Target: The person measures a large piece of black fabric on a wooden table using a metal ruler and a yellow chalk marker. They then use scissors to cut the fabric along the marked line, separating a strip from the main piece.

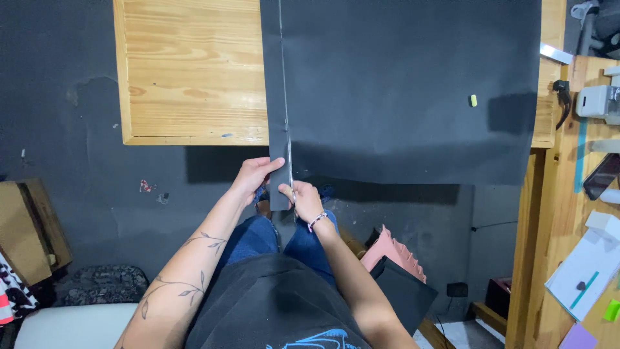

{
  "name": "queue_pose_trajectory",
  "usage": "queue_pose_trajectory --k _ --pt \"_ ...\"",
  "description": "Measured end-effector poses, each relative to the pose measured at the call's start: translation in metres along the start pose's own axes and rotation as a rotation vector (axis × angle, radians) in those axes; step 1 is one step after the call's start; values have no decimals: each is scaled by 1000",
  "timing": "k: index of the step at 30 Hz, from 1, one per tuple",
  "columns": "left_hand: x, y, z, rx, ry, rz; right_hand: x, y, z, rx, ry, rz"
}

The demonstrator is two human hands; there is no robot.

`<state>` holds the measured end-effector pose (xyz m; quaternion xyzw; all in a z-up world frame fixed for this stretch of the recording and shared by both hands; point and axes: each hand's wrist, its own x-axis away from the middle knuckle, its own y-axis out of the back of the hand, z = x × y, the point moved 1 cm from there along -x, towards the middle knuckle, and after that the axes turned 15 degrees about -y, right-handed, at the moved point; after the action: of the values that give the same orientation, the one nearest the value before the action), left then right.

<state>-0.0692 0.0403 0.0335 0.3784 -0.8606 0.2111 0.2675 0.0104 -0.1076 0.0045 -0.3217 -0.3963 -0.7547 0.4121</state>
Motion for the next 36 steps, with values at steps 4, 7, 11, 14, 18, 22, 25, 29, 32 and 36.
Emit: queue_pose_trajectory --k 4,7,11,14,18,22,25,29,32,36 --pt "9 -1 0 79 22 31 13 9 23 -128 1 64" --pt "17 -3 -7 110 26 49 13 11 29 -163 5 75" --pt "15 2 -4 105 31 41 -10 5 12 -113 17 56" --pt "7 8 7 77 31 54 -4 4 16 -58 37 -2" --pt "6 8 3 45 23 72 -1 3 12 -38 13 -8" --pt "-33 8 21 13 -74 7 4 8 7 -27 -5 2" --pt "-54 3 2 -15 -109 -78 4 9 -2 -3 9 6" --pt "-57 -7 -16 30 -117 -148 5 10 5 13 30 22" --pt "-48 -13 -21 90 -114 -179 1 17 21 12 50 25" --pt "-45 -10 -10 166 -86 -219 0 15 35 -74 10 63"
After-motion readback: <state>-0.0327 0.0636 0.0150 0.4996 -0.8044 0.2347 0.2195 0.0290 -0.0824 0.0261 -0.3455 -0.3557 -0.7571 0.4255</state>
